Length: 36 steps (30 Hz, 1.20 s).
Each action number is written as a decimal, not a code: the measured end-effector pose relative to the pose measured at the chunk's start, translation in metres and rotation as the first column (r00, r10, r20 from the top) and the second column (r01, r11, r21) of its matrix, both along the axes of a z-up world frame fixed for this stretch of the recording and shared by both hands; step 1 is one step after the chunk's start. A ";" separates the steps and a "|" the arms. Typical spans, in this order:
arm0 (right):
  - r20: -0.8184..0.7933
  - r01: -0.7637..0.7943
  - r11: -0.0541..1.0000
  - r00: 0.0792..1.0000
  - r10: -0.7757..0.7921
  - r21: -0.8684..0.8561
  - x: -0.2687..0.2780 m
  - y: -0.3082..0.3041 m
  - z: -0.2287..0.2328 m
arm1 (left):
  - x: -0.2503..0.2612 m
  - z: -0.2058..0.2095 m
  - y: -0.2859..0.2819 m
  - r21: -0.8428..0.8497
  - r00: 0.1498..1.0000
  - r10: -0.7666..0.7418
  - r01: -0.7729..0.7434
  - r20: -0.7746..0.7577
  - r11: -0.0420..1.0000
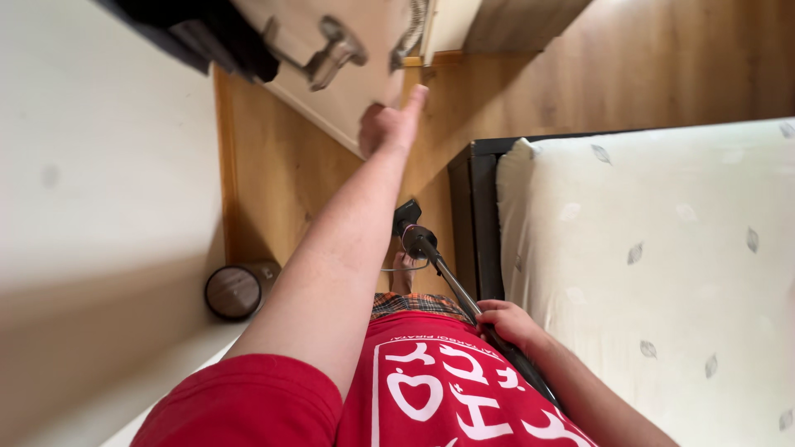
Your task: The person vacuums the floor of a room by moving a cordless stick vacuum back and forth across different sections of the wooden floor, including near a bed and furniture. The person also handles the power cord and wraps it around the vacuum unit at the conclusion of the cleaning.
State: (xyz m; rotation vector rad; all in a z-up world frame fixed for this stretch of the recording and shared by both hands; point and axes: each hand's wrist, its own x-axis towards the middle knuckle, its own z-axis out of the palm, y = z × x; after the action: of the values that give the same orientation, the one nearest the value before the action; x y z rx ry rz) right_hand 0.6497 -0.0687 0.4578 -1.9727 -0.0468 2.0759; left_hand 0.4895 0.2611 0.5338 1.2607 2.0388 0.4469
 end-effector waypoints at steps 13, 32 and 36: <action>-0.048 0.162 0.987 0.986 -0.162 0.001 0.017 -0.006 0.007 | -0.018 -0.015 -0.016 0.068 0.990 0.104 -0.097 -0.099 0.993; -0.103 -0.190 0.975 0.974 0.202 0.115 0.026 0.080 -0.006 | -0.259 -0.028 -0.156 0.119 0.955 0.273 -0.259 -0.117 0.959; -0.023 -0.281 0.953 0.958 0.285 0.109 0.013 0.105 -0.013 | -0.305 -0.037 -0.165 0.022 0.784 0.593 -0.607 0.185 0.795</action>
State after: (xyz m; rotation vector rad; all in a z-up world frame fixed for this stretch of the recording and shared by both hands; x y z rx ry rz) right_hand 0.6626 0.0363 0.4445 -1.9580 -0.4477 2.2309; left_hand 0.1841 0.0961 0.4970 0.5467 2.2602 0.9067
